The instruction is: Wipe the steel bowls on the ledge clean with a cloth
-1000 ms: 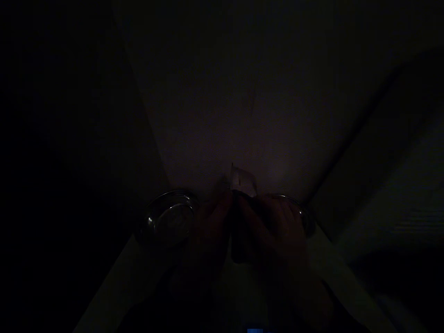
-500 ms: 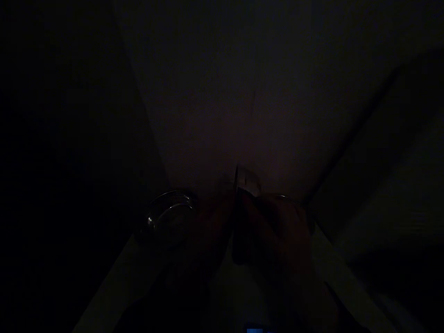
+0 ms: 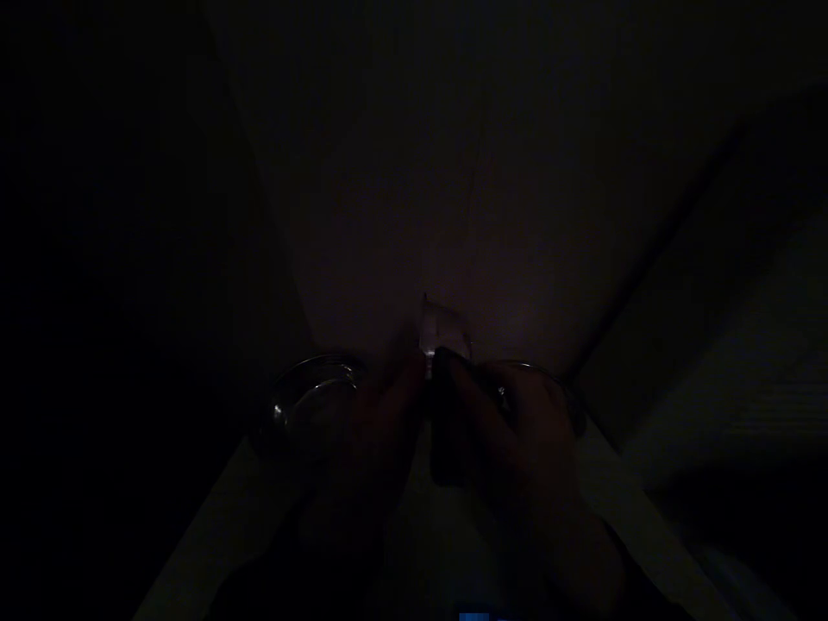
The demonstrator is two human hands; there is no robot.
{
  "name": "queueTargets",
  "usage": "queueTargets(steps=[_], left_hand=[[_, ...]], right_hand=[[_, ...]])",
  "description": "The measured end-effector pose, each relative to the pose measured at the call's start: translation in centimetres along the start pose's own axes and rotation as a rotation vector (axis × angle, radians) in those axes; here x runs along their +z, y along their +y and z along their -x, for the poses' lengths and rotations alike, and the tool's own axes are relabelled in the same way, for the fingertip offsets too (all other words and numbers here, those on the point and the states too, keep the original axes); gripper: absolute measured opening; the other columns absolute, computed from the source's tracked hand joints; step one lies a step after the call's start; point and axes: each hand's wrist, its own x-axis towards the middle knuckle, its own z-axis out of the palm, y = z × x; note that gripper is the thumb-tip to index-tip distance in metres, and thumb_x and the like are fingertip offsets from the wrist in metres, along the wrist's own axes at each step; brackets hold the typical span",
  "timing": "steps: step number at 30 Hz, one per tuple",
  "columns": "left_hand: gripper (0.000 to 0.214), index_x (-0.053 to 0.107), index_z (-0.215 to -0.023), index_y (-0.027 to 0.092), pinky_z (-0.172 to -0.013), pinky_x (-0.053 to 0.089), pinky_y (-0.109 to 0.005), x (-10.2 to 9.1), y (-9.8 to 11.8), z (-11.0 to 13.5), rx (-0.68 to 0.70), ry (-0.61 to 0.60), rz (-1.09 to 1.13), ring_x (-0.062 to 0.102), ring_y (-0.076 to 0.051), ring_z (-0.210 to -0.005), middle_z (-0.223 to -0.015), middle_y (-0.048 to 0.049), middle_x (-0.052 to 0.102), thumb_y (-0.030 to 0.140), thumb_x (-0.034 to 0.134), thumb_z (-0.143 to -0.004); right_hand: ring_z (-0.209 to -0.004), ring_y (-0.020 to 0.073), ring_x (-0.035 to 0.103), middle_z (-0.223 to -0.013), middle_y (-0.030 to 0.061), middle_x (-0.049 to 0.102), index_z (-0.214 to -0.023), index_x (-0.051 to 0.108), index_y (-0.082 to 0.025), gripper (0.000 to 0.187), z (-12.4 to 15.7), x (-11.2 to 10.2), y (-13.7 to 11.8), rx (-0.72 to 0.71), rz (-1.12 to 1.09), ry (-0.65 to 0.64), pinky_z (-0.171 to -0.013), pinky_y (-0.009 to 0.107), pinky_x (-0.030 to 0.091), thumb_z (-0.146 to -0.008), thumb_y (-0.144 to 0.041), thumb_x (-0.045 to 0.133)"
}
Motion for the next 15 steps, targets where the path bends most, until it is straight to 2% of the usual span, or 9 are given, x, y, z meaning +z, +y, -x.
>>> queueTargets(steps=[3, 6, 8, 11, 15], left_hand=[[0.021, 0.072, -0.077, 0.022, -0.066, 0.053, -0.027, -0.18, 0.16, -0.30, -0.015, 0.037, 0.026, 0.068, -0.019, -0.076, -0.074, -0.0020, 0.072, 0.038, 0.076, -0.065], [0.020, 0.071, -0.073, 0.022, -0.067, 0.053, -0.025, -0.36, 0.39, -0.40, 0.014, 0.073, 0.026, 0.069, -0.018, -0.077, -0.072, -0.0006, 0.072, 0.038, 0.077, -0.064], [0.020, 0.071, -0.073, 0.022, -0.066, 0.052, -0.024, -0.33, 0.37, -0.25, 0.013, 0.082, -0.010, 0.068, -0.018, -0.076, -0.074, -0.0001, 0.072, 0.038, 0.077, -0.063], [0.021, 0.072, -0.075, 0.021, -0.065, 0.052, -0.025, -0.13, 0.10, 0.06, -0.021, 0.040, -0.076, 0.068, -0.018, -0.075, -0.076, -0.0014, 0.073, 0.037, 0.078, -0.062], [0.018, 0.071, -0.074, 0.019, -0.064, 0.051, -0.023, -0.13, -0.12, 0.02, -0.013, 0.010, 0.009, 0.068, -0.016, -0.073, -0.073, 0.0000, 0.072, 0.035, 0.076, -0.065]], right_hand=[[-0.083, 0.0209, 0.054, -0.095, 0.0104, 0.064, -0.116, 0.063, -0.016, 0.030, 0.36, 0.20, -0.43, -0.041, -0.031, 0.006, -0.077, 0.039, 0.044, -0.088, -0.019, 0.053], [-0.081, 0.0197, 0.054, -0.090, 0.0095, 0.064, -0.112, 0.064, -0.015, 0.027, 0.61, 0.35, -0.80, -0.093, -0.042, 0.020, -0.076, 0.037, 0.044, -0.088, -0.017, 0.053], [-0.082, 0.0198, 0.055, -0.091, 0.0098, 0.065, -0.114, 0.063, -0.015, 0.028, 0.49, 0.26, -0.64, -0.074, -0.018, 0.027, -0.078, 0.038, 0.044, -0.088, -0.017, 0.053], [-0.085, 0.0219, 0.055, -0.097, 0.0114, 0.065, -0.118, 0.060, -0.016, 0.030, 0.09, -0.08, -0.13, -0.012, 0.021, 0.016, -0.079, 0.041, 0.043, -0.090, -0.021, 0.050], [-0.080, 0.0205, 0.055, -0.090, 0.0108, 0.065, -0.113, 0.062, -0.014, 0.026, 0.11, -0.14, -0.40, -0.050, 0.005, 0.031, -0.075, 0.039, 0.043, -0.090, -0.020, 0.051]])
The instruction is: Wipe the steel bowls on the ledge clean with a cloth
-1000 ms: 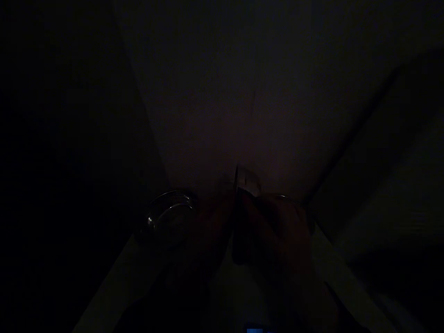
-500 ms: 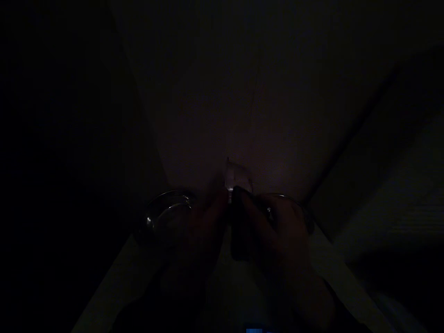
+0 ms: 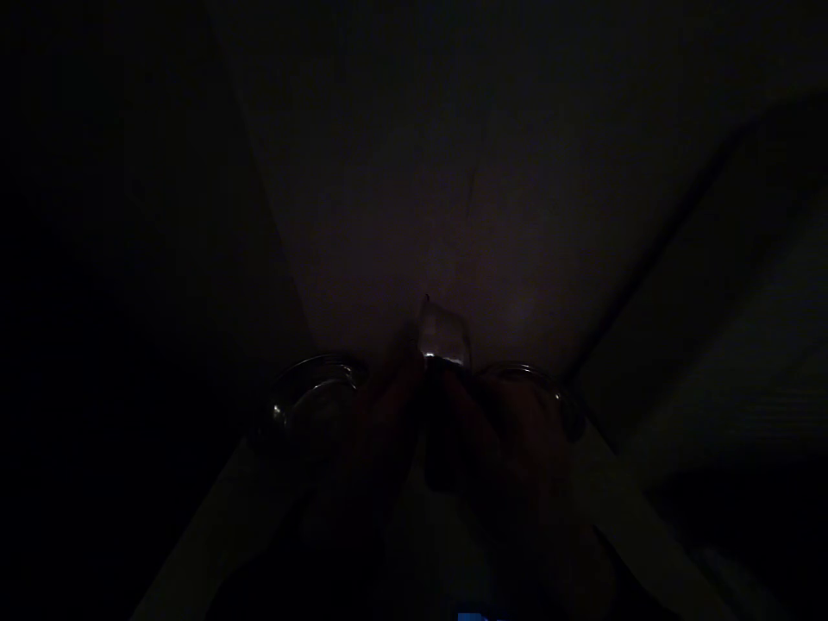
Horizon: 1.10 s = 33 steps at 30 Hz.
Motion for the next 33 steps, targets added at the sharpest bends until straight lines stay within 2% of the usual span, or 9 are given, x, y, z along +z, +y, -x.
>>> queueTargets(steps=[4, 9, 13, 16, 18, 23, 26, 29, 33], left_hand=[[0.014, 0.071, -0.074, 0.021, -0.064, 0.051, -0.022, -0.4, 0.3, -0.3, 0.074, 0.011, 0.033, 0.068, -0.015, -0.074, -0.074, 0.0001, 0.072, 0.034, 0.073, -0.069], [0.022, 0.073, -0.076, 0.022, -0.062, 0.053, -0.025, -0.1, 0.3, 0.0, -0.048, 0.020, -0.048, 0.069, -0.019, -0.076, -0.078, -0.0023, 0.074, 0.042, 0.073, -0.068], [0.022, 0.073, -0.079, 0.021, -0.070, 0.054, -0.027, 0.6, 0.2, 0.4, -0.062, -0.048, -0.060, 0.069, -0.021, -0.087, -0.083, -0.0041, 0.074, 0.041, 0.071, -0.071], [0.025, 0.072, -0.089, 0.021, -0.080, 0.052, -0.027, 0.8, 0.3, 0.3, -0.063, -0.031, -0.042, 0.067, -0.021, -0.096, -0.094, -0.0045, 0.074, 0.040, 0.069, -0.074], [0.027, 0.072, -0.091, 0.020, -0.081, 0.052, -0.028, 0.7, 0.3, 0.2, -0.050, -0.057, -0.045, 0.067, -0.021, -0.094, -0.096, -0.0052, 0.074, 0.041, 0.068, -0.074], [0.028, 0.074, -0.081, 0.020, -0.070, 0.054, -0.029, -0.5, -0.2, 0.0, -0.048, -0.183, -0.151, 0.069, -0.021, -0.079, -0.082, -0.0044, 0.075, 0.046, 0.069, -0.071], [0.024, 0.073, -0.076, 0.020, -0.071, 0.053, -0.027, -1.1, -0.6, -0.1, -0.036, -0.237, -0.187, 0.069, -0.019, -0.079, -0.079, -0.0029, 0.074, 0.043, 0.071, -0.070], [0.025, 0.073, -0.076, 0.021, -0.072, 0.053, -0.026, -1.2, -0.7, -0.3, 0.003, -0.186, -0.208, 0.069, -0.018, -0.080, -0.079, -0.0022, 0.074, 0.044, 0.074, -0.067], [0.034, 0.074, -0.081, 0.021, -0.068, 0.054, -0.027, -0.8, -0.3, -0.5, -0.039, -0.089, -0.218, 0.069, -0.021, -0.082, -0.083, -0.0042, 0.074, 0.052, 0.071, -0.067]], right_hand=[[-0.079, 0.0205, 0.055, -0.089, 0.0107, 0.066, -0.111, 0.064, -0.012, 0.025, 0.6, 0.5, -1.0, -0.041, -0.084, -0.006, -0.074, 0.038, 0.044, -0.088, -0.018, 0.055], [-0.082, 0.0199, 0.055, -0.092, 0.0092, 0.065, -0.114, 0.062, -0.016, 0.027, 0.3, 0.3, -0.7, 0.008, -0.039, -0.002, -0.079, 0.038, 0.044, -0.090, -0.018, 0.051], [-0.081, 0.0209, 0.055, -0.094, 0.0102, 0.064, -0.116, 0.061, -0.016, 0.029, -0.2, -0.2, -0.2, 0.050, -0.002, 0.008, -0.076, 0.039, 0.045, -0.091, -0.022, 0.048], [-0.081, 0.0205, 0.056, -0.096, 0.0110, 0.066, -0.115, 0.061, -0.014, 0.029, -0.2, -0.3, -0.4, 0.013, -0.039, -0.013, -0.077, 0.039, 0.046, -0.088, -0.020, 0.053], [-0.081, 0.0202, 0.056, -0.093, 0.0103, 0.066, -0.113, 0.062, -0.013, 0.027, -0.3, -0.3, -0.5, -0.009, -0.055, -0.014, -0.078, 0.039, 0.045, -0.088, -0.017, 0.055], [-0.081, 0.0213, 0.056, -0.093, 0.0110, 0.066, -0.114, 0.061, -0.015, 0.027, -0.5, -0.4, -0.1, 0.034, 0.010, 0.014, -0.077, 0.040, 0.044, -0.091, -0.019, 0.048], [-0.081, 0.0220, 0.057, -0.093, 0.0108, 0.066, -0.115, 0.061, -0.016, 0.028, -0.4, -0.5, 0.2, 0.056, 0.040, -0.004, -0.076, 0.041, 0.044, -0.091, -0.022, 0.047], [-0.080, 0.0217, 0.057, -0.092, 0.0112, 0.066, -0.115, 0.061, -0.015, 0.029, -0.3, -0.6, 0.1, 0.051, 0.029, -0.018, -0.075, 0.040, 0.045, -0.091, -0.024, 0.048], [-0.078, 0.0213, 0.057, -0.092, 0.0109, 0.068, -0.113, 0.062, -0.014, 0.027, -0.3, -0.6, -0.6, 0.043, -0.004, -0.015, -0.078, 0.041, 0.044, -0.091, -0.021, 0.049]])
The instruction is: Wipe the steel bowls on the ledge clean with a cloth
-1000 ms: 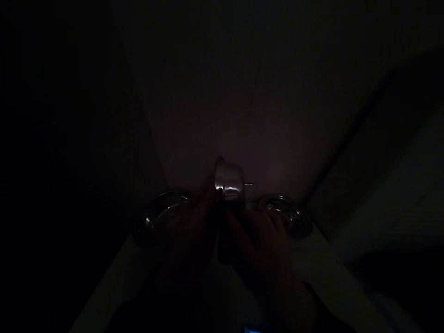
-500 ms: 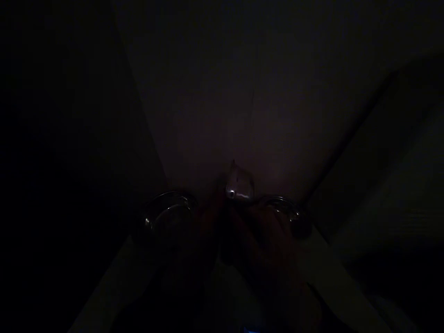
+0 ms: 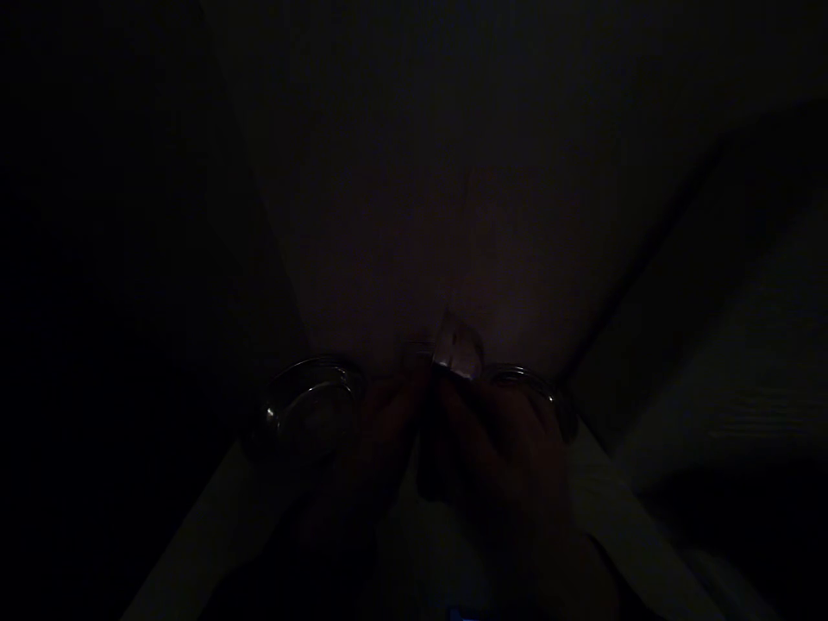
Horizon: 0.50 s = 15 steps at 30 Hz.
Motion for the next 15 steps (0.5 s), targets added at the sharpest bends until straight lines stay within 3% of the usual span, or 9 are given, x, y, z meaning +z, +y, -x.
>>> queueTargets(steps=[3, 10, 15], left_hand=[[0.034, 0.073, -0.082, 0.021, -0.065, 0.053, -0.027, 0.1, 0.1, -0.1, -0.002, 0.011, -0.009, 0.069, -0.021, -0.080, -0.082, -0.0051, 0.074, 0.052, 0.069, -0.069], [0.026, 0.073, -0.079, 0.020, -0.072, 0.053, -0.026, -0.1, -0.9, 0.1, 0.020, -0.165, 0.028, 0.068, -0.020, -0.083, -0.082, -0.0036, 0.074, 0.044, 0.071, -0.070], [0.022, 0.073, -0.077, 0.021, -0.071, 0.053, -0.028, 0.4, 0.4, -0.1, -0.054, 0.025, 0.087, 0.069, -0.021, -0.081, -0.080, -0.0036, 0.074, 0.041, 0.071, -0.068]], right_hand=[[-0.079, 0.0209, 0.057, -0.090, 0.0104, 0.068, -0.110, 0.063, -0.013, 0.025, -0.2, 0.0, 0.0, -0.014, -0.005, 0.009, -0.077, 0.040, 0.044, -0.091, -0.020, 0.050], [-0.078, 0.0226, 0.058, -0.091, 0.0121, 0.067, -0.114, 0.063, -0.014, 0.029, -0.4, -0.4, 1.2, 0.021, 0.066, -0.019, -0.070, 0.039, 0.044, -0.093, -0.023, 0.046], [-0.080, 0.0214, 0.058, -0.091, 0.0111, 0.068, -0.111, 0.065, -0.014, 0.026, -0.1, 0.0, 0.3, -0.040, -0.002, -0.028, -0.078, 0.041, 0.043, -0.091, -0.020, 0.049]])
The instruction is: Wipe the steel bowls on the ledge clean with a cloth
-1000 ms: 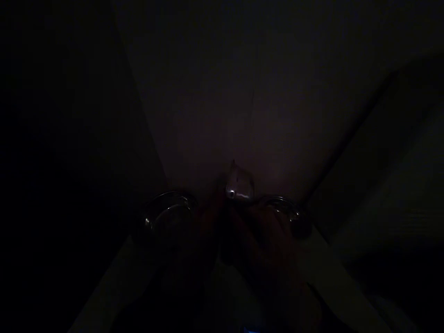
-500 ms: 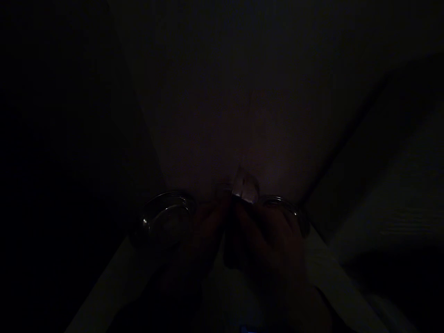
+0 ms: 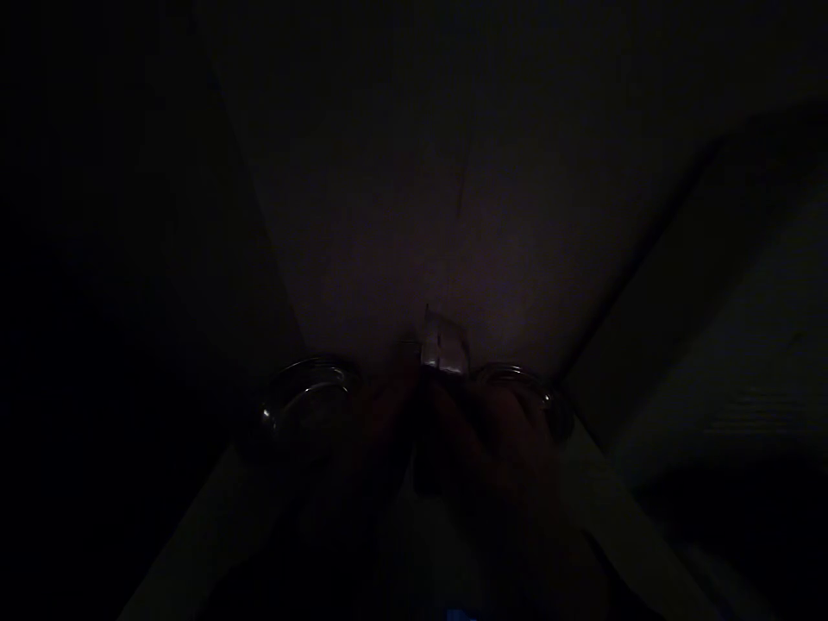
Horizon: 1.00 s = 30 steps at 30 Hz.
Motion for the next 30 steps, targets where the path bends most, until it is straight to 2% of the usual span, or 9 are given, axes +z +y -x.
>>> queueTargets(steps=[2, 6, 10, 14, 17, 20, 25, 27, 30], left_hand=[[0.020, 0.073, -0.078, 0.021, -0.072, 0.052, -0.027, 0.2, 0.4, -0.1, 0.014, 0.032, 0.040, 0.069, -0.020, -0.082, -0.080, -0.0022, 0.074, 0.037, 0.073, -0.066], [0.022, 0.072, -0.083, 0.020, -0.078, 0.052, -0.028, 0.1, 0.0, 0.2, 0.054, -0.100, 0.130, 0.068, -0.020, -0.086, -0.084, -0.0021, 0.074, 0.036, 0.072, -0.068], [0.024, 0.071, -0.076, 0.020, -0.078, 0.052, -0.029, -0.1, -0.5, 0.7, 0.033, -0.195, 0.058, 0.069, -0.021, -0.085, -0.083, -0.0033, 0.074, 0.043, 0.070, -0.070], [0.018, 0.069, -0.074, 0.022, -0.077, 0.053, -0.030, 0.2, -0.1, 0.7, -0.020, -0.064, 0.054, 0.068, -0.021, -0.087, -0.082, -0.0020, 0.074, 0.039, 0.071, -0.070], [0.017, 0.069, -0.079, 0.023, -0.075, 0.054, -0.029, 0.3, 0.1, 0.4, 0.024, 0.051, 0.063, 0.068, -0.021, -0.091, -0.087, -0.0011, 0.074, 0.038, 0.069, -0.070], [0.020, 0.070, -0.082, 0.023, -0.075, 0.054, -0.029, 0.1, -0.1, 0.1, 0.052, 0.037, 0.035, 0.067, -0.022, -0.094, -0.090, -0.0022, 0.073, 0.041, 0.067, -0.073], [0.023, 0.071, -0.076, 0.022, -0.070, 0.055, -0.032, 0.2, -0.2, 0.3, 0.018, -0.060, 0.015, 0.069, -0.024, -0.086, -0.078, -0.0038, 0.073, 0.044, 0.068, -0.071], [0.020, 0.071, -0.072, 0.021, -0.071, 0.055, -0.031, 0.4, -0.1, 0.6, 0.008, -0.056, 0.025, 0.069, -0.024, -0.085, -0.077, -0.0034, 0.073, 0.041, 0.070, -0.069], [0.021, 0.071, -0.080, 0.022, -0.069, 0.055, -0.028, 0.5, 0.2, 0.8, 0.029, 0.002, 0.051, 0.069, -0.021, -0.083, -0.081, -0.0017, 0.074, 0.040, 0.069, -0.069]], right_hand=[[-0.080, 0.0205, 0.058, -0.091, 0.0103, 0.068, -0.109, 0.066, -0.014, 0.025, 0.1, 0.2, -0.3, -0.011, -0.037, -0.003, -0.080, 0.040, 0.043, -0.090, -0.018, 0.050], [-0.084, 0.0203, 0.057, -0.094, 0.0098, 0.067, -0.113, 0.064, -0.015, 0.026, 0.1, 0.2, -0.1, 0.002, -0.010, 0.016, -0.082, 0.040, 0.042, -0.091, -0.019, 0.050], [-0.081, 0.0221, 0.056, -0.090, 0.0116, 0.065, -0.115, 0.063, -0.014, 0.029, -0.2, -0.2, 0.6, 0.028, 0.029, -0.001, -0.074, 0.039, 0.043, -0.092, -0.021, 0.048], [-0.080, 0.0217, 0.054, -0.091, 0.0117, 0.065, -0.113, 0.064, -0.013, 0.027, 0.1, 0.0, 0.2, 0.005, 0.001, 0.000, -0.077, 0.041, 0.044, -0.090, -0.019, 0.050], [-0.083, 0.0214, 0.056, -0.091, 0.0108, 0.065, -0.111, 0.064, -0.013, 0.027, 0.6, 0.5, -0.6, -0.035, -0.068, -0.015, -0.081, 0.042, 0.043, -0.087, -0.014, 0.055], [-0.083, 0.0213, 0.056, -0.090, 0.0096, 0.066, -0.109, 0.065, -0.014, 0.025, 0.9, 0.8, -0.8, -0.045, -0.099, 0.006, -0.081, 0.042, 0.043, -0.086, -0.015, 0.056], [-0.082, 0.0205, 0.056, -0.091, 0.0099, 0.066, -0.116, 0.062, -0.014, 0.028, 0.1, 0.3, 0.5, 0.040, -0.017, -0.001, -0.078, 0.039, 0.043, -0.091, -0.020, 0.051], [-0.081, 0.0213, 0.056, -0.090, 0.0106, 0.065, -0.117, 0.061, -0.014, 0.029, -0.1, 0.1, 0.8, 0.063, -0.007, -0.015, -0.075, 0.038, 0.043, -0.091, -0.021, 0.049], [-0.080, 0.0224, 0.056, -0.087, 0.0116, 0.066, -0.111, 0.064, -0.012, 0.026, 0.1, 0.2, 0.5, 0.024, -0.030, -0.007, -0.073, 0.039, 0.043, -0.089, -0.019, 0.051]])
